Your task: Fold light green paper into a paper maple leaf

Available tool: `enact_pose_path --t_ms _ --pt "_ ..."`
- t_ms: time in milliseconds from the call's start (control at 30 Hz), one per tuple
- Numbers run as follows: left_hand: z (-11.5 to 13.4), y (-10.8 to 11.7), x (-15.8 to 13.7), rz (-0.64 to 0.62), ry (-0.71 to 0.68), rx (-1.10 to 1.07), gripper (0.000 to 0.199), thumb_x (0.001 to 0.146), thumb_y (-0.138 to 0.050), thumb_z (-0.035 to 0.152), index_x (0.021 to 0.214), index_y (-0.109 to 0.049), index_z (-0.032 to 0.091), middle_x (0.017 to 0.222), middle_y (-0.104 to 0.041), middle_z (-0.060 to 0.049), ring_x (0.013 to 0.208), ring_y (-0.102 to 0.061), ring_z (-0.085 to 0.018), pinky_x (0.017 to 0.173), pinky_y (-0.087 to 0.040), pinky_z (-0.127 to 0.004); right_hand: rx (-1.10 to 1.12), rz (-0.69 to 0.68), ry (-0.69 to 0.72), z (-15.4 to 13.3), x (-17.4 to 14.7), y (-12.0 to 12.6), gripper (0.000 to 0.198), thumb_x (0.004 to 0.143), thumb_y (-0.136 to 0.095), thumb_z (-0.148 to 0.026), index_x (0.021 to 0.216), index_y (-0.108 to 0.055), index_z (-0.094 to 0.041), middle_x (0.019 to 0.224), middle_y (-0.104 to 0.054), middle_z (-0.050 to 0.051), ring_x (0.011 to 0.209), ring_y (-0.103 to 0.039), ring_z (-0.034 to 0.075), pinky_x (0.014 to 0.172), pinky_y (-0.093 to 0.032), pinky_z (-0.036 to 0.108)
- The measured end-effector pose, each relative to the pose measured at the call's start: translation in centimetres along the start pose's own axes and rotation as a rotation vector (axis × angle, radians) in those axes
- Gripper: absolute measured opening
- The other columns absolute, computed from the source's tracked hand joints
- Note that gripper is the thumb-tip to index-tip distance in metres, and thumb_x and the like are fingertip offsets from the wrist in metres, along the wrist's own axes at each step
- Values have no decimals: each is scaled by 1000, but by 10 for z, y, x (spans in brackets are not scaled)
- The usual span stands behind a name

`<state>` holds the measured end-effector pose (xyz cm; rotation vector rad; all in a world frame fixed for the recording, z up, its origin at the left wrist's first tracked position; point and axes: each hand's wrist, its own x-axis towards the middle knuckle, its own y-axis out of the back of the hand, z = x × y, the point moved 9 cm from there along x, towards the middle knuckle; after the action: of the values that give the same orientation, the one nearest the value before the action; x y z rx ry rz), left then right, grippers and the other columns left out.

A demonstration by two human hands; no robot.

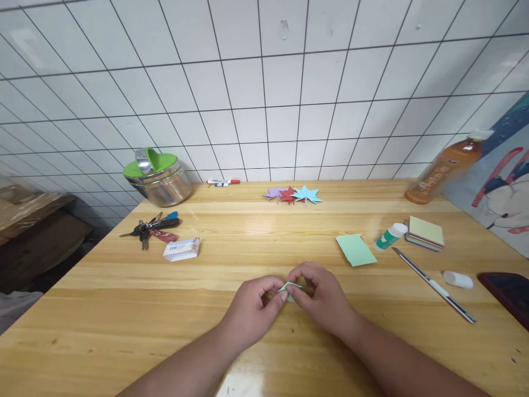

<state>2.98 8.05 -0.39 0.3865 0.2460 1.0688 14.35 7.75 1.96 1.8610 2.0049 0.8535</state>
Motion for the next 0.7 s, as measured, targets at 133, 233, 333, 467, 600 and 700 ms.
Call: enact_pose_path --t_ms 133,233,333,467,600,700 --pt "1 2 1 12 11 28 21 82 -48 31 73 -60 17 59 -51 2 54 -42 -10 51 -32 -19 175 -55 -137 14 0 -5 12 73 -60 -29 68 -61 -18 61 -54 -1 58 -45 11 53 -34 22" --pt "1 2 0 1 18 5 21 82 -48 31 73 -60 17 60 -51 2 55 -42 -10 52 -33 -19 405 -138 -231 18 -1 -12 19 70 -64 -33 63 -58 -15 59 -54 -2 55 -45 10 52 -35 21" --pt "0 -2 0 -42 38 -49 21 79 -53 34 75 -60 16 61 -51 2 54 -41 -10 51 -33 -19 541 -149 -289 18 -4 -14 26 67 -66 -37 60 -54 -15 56 -52 -3 53 -43 9 51 -34 21" --pt "-4 -5 1 -76 56 -125 23 76 -56 37 70 -59 15 57 -45 3 52 -37 -9 50 -31 -20 581 -97 -274 15 -5 -14 28 71 -62 -40 61 -50 -17 57 -50 -3 55 -44 9 53 -35 21" --pt "-8 -4 1 -55 63 -149 24 77 -54 35 66 -56 14 56 -43 3 52 -35 -9 49 -30 -19 553 -89 -272 15 -7 -18 22 75 -57 -36 67 -51 -17 61 -50 -3 58 -44 10 54 -36 21" --pt "-8 -4 0 -65 52 -92 21 78 -53 31 67 -56 14 56 -42 4 51 -34 -9 49 -29 -19 504 -100 -269 16 -7 -18 19 75 -57 -33 67 -51 -17 60 -47 -3 56 -41 9 52 -33 20"
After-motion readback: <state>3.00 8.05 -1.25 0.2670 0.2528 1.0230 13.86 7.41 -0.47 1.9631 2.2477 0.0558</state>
